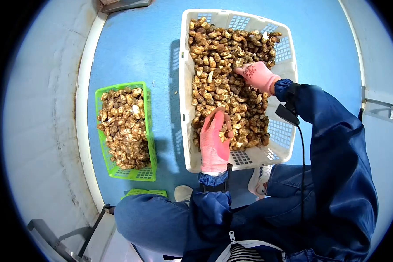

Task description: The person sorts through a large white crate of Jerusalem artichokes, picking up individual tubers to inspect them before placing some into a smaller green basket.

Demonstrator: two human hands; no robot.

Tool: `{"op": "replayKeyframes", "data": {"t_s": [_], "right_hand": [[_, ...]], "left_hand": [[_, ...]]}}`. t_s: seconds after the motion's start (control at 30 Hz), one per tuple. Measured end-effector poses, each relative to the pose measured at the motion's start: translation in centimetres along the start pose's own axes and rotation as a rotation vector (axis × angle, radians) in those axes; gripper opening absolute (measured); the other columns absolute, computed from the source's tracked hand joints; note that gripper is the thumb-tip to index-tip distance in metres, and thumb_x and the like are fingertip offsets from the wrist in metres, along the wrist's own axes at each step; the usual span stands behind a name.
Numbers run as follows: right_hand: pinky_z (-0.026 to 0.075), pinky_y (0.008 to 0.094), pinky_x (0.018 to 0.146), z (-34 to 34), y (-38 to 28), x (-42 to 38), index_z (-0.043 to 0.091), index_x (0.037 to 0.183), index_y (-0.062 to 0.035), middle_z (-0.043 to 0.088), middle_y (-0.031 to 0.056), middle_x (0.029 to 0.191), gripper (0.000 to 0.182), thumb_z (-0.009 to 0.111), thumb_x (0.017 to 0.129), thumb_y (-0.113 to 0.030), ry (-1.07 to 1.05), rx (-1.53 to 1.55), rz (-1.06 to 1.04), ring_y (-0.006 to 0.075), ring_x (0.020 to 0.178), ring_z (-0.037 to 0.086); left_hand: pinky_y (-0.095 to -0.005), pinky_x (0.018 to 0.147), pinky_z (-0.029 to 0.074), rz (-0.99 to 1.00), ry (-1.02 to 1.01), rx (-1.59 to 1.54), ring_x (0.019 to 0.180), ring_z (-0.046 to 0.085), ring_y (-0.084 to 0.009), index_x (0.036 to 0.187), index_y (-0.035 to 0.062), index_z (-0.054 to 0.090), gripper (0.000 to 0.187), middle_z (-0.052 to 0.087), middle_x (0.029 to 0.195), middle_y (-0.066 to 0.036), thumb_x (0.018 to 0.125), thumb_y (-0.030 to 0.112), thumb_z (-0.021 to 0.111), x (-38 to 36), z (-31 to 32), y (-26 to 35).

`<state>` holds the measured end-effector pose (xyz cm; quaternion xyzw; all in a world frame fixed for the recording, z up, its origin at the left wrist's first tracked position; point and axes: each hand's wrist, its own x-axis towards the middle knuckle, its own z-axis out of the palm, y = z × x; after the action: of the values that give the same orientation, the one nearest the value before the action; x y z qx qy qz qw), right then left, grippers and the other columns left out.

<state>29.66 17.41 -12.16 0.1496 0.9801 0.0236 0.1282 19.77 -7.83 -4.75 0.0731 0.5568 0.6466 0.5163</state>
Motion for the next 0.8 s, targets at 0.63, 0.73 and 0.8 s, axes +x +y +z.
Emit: {"op": "replayKeyframes", "data": {"t_s": [0.63, 0.73, 0.8], "right_hand": [[0.054, 0.0299, 0.065, -6.5, 0.0, 3.9, 0.064, 0.112, -0.0078, 0.069, 0.0075, 0.089, 0.043, 0.047, 0.093, -0.043, -0.242, 0.466, 0.334, 0.0141, 0.070, 0.065], [0.053, 0.0372, 0.071, -3.9, -0.5, 5.1, 0.067, 0.099, -0.0014, 0.068, 0.0140, 0.092, 0.038, 0.051, 0.088, -0.034, -0.376, 0.199, 0.474, 0.0263, 0.083, 0.067], [0.053, 0.0384, 0.073, -2.9, -1.6, 4.5, 0.067, 0.093, 0.0004, 0.068, 0.0158, 0.088, 0.038, 0.052, 0.087, -0.034, -0.233, 0.153, 0.359, 0.0291, 0.082, 0.066]], "left_hand": [[-0.0250, 0.058, 0.049, -0.167, -0.007, -0.575, 0.066, 0.058, -0.0112, 0.121, 0.0083, 0.054, 0.033, 0.064, 0.096, -0.005, 0.093, 0.024, 0.056, 0.7, -0.2, 1.5], [-0.0250, 0.066, 0.052, 0.237, -0.076, -1.547, 0.083, 0.061, -0.0102, 0.125, 0.0051, 0.051, 0.036, 0.064, 0.097, -0.009, 0.093, 0.021, 0.054, 1.3, -2.8, 3.4], [-0.0289, 0.073, 0.055, 0.480, -0.145, -1.431, 0.094, 0.061, -0.0172, 0.127, 0.0016, 0.048, 0.040, 0.061, 0.108, -0.013, 0.093, 0.022, 0.053, 1.6, -8.7, 3.5]]}}
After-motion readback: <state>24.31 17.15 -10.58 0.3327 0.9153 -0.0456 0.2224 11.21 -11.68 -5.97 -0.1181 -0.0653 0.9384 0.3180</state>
